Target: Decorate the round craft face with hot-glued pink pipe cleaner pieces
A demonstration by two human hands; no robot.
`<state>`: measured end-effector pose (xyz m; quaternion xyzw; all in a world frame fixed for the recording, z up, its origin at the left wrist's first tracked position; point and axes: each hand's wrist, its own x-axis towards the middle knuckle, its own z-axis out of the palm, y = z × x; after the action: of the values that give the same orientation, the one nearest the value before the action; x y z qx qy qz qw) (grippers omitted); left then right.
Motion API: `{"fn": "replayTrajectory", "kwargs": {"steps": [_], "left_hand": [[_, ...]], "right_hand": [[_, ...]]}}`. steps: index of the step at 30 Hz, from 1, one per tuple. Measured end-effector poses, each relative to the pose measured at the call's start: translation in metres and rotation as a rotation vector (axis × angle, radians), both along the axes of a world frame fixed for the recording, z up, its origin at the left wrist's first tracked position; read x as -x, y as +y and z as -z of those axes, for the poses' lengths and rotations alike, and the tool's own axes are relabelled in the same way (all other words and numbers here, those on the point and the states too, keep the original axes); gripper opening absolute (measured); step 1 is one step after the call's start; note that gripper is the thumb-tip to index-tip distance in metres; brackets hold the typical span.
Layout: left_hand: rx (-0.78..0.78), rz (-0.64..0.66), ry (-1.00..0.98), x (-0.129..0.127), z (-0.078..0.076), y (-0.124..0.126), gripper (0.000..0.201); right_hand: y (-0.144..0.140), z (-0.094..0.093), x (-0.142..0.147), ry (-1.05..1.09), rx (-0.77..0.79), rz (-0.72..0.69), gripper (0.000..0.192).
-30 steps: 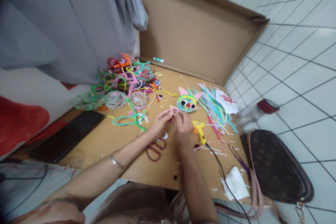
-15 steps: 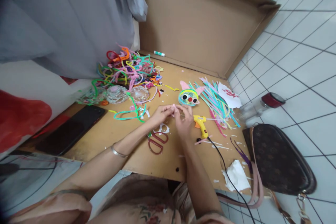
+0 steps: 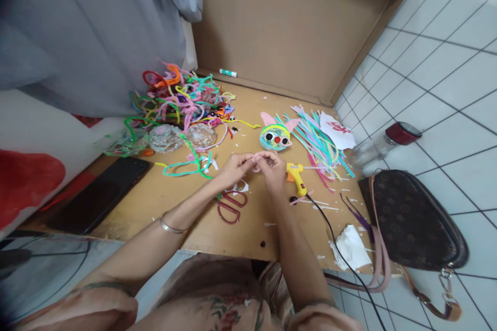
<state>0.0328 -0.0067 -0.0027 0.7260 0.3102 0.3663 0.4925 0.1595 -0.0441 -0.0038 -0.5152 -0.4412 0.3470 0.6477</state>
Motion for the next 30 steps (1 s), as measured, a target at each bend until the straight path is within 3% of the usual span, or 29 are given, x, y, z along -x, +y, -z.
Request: {"fn": "replayTrajectory", "kwargs": {"steps": [4,10,16,26,30], "left_hand": [[0.087,0.073,-0.142,-0.0038,0.0031,-0.0006,0.048],[0.35,0.2,-0.312,-0.0088,0.005,-0.0061,0.057],[0.272,0.144,-0.227,-0.0058,0.001,-0.0066,0.057],[0.306,0.146,-0.188,-0.0027,-0.0003,-0.0069,0.056],[0.3,0.127,-0.168,-0.0025,0.0022,-0.005,0.057]], "right_hand": [[-0.0013,-0.001,0.0,0.062,-0.003,-0.017,0.016],[-0.0044,-0.0058,0.0048,0.245,0.055,-0.05,0.02],[-0.0042,-0.0056,0.0066,0.242,-0.007,-0.121,0.023],[0.0011,0.0026,0.0038,0.159,0.003,0.065,0.022],[0.0031,0.0014,0.0045,0.078,-0.009,0.077,0.022]]}}
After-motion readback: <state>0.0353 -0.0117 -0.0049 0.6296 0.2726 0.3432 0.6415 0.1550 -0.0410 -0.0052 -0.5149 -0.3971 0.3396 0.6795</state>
